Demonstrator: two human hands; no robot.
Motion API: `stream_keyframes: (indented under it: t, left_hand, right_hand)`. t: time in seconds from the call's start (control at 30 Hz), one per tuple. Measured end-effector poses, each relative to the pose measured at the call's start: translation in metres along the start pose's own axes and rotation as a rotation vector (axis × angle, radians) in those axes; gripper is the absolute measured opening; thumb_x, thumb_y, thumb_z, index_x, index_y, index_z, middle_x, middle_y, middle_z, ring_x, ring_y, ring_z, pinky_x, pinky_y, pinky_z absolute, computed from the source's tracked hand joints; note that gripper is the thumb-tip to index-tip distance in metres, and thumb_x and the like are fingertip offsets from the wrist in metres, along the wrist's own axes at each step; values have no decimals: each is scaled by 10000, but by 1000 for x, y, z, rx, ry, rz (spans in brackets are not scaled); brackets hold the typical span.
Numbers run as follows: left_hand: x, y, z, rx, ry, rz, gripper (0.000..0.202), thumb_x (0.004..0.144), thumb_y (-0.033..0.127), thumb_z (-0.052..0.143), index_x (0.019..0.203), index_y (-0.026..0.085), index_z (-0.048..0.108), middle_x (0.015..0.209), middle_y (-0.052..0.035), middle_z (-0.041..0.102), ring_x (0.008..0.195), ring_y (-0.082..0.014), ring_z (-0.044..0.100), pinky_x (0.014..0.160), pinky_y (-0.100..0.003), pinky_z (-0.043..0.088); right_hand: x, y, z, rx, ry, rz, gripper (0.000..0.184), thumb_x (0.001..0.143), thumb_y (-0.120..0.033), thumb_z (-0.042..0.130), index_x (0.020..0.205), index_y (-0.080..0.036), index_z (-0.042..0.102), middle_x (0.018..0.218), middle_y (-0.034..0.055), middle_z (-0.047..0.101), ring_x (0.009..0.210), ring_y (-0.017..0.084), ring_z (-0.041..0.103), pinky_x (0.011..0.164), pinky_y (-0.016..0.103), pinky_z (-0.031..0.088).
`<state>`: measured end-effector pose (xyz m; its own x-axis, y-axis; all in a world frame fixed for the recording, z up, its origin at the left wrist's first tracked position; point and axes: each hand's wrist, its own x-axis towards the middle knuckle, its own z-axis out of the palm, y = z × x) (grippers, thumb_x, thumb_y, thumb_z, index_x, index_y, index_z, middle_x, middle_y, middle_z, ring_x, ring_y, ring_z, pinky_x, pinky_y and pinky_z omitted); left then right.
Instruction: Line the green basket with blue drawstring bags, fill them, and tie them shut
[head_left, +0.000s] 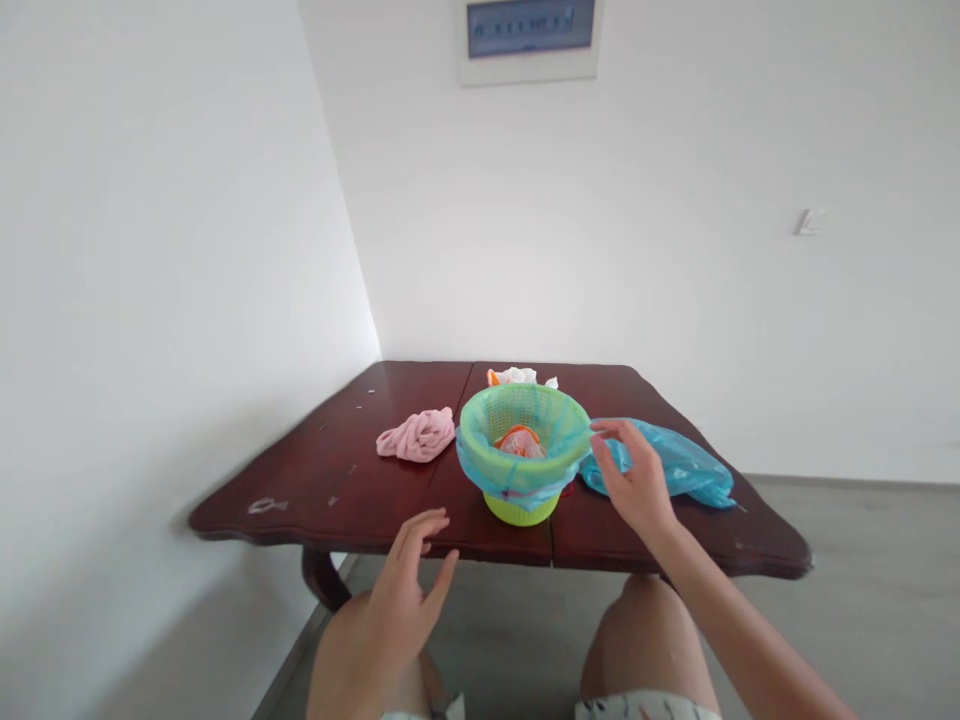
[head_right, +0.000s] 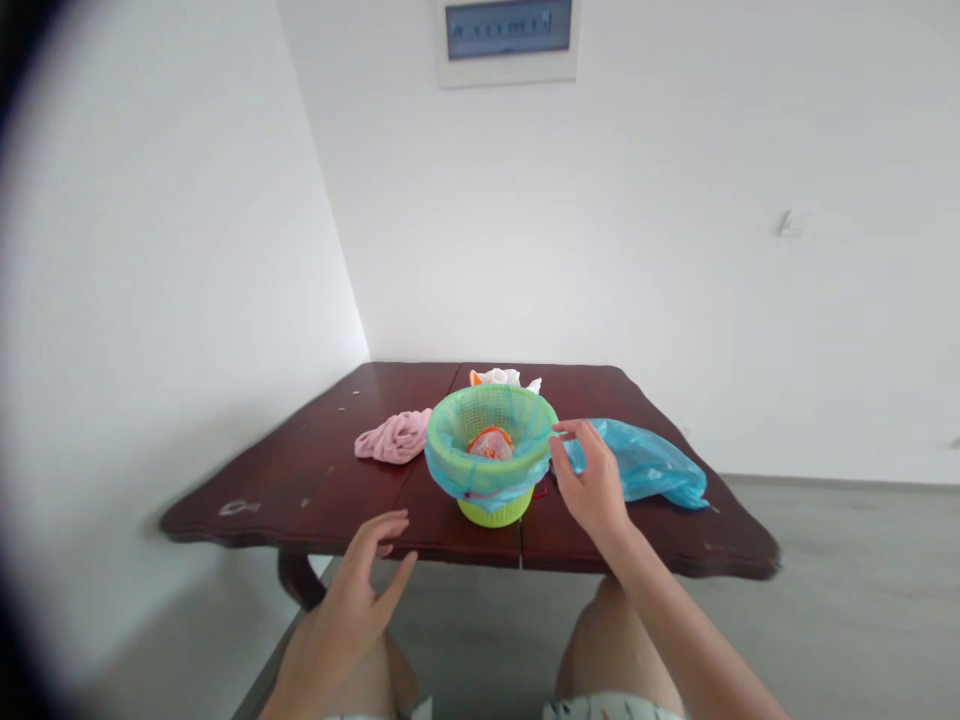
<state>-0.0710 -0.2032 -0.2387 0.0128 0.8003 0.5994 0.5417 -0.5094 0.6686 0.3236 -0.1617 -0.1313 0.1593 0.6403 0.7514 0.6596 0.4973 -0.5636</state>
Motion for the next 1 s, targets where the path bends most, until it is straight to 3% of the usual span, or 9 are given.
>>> stream_keyframes:
  t: [0.1,0.17,0.33,0.47,0.57,0.7,0.77,0.9,1.0]
  left_hand:
    - [33,-4,27,107,8,205,526,1162,316,731,1673,309,605,1690,-171,657,1531,-368,717,1097,-527,759]
    - [52,-8,47,200,56,308,591,1165,247,735,1725,278,547,1725,-210,598,1593,-377,657,1181,-568,714]
    - [84,-9,74,349,221,613,382,1116,115,794,1450,297,753,1479,-157,703,1329,-324,740,1093,-488,669]
    - [93,13,75,303,182,753,258,1111,99,763,1292,279,800,1329,-115,772,1205,-297,745,1098,-478,582]
    - [94,40,74,231,94,792,226,1110,122,714,1282,252,780,1295,-108,806,1177,-297,748,1106,-486,540]
    - [98,72,72,153,32,769,148,1118,182,692,1231,256,752,1234,-88,819,1146,-292,749,1085,-480,516]
    - [107,79,66,109,-18,736,104,1138,196,662,1208,251,716,1189,-77,823,1118,-288,746,1062,-475,515]
    - [133,75,50,104,-70,684,53,1206,271,652,1174,244,684,1048,-47,803,1000,-271,722,962,-442,517]
    - [156,60,39,105,-124,618,258,1222,434,699,1046,246,698,939,-21,772,909,-253,705,912,-420,500]
  right_hand:
    - [-35,15,-1,-60,102,-74,135,1174,-369,721,1265,-270,706,1159,97,784,1066,308,795,952,481,660]
    - [-57,21,3,-118,82,-218,159,1143,-273,761,1288,-272,697,1199,108,776,1115,312,783,993,493,656]
    - [-80,20,22,-288,-133,-465,356,1152,-169,755,1489,-260,685,1399,127,834,1249,320,791,1067,511,618]
    - [-72,15,33,-299,-212,-507,412,1200,-218,721,1602,-243,637,1451,109,857,1277,294,805,1061,485,581]
    - [-67,10,42,-327,-219,-493,351,1192,-300,760,1529,-236,686,1346,94,868,1137,298,782,978,467,536]
    - [-65,2,52,-338,-218,-470,86,1187,-331,753,1219,-252,765,1116,62,806,995,283,681,903,437,449]
    - [-61,-2,49,-312,-211,-453,160,1193,-298,714,1041,-248,715,1017,53,761,954,274,641,881,429,416]
    - [-41,0,20,-283,-170,-410,265,1205,-295,679,952,-249,614,890,30,692,881,259,583,852,418,372]
    - [-18,9,-7,-261,-195,-386,327,1241,-332,639,929,-249,586,853,11,654,837,237,554,847,402,361]
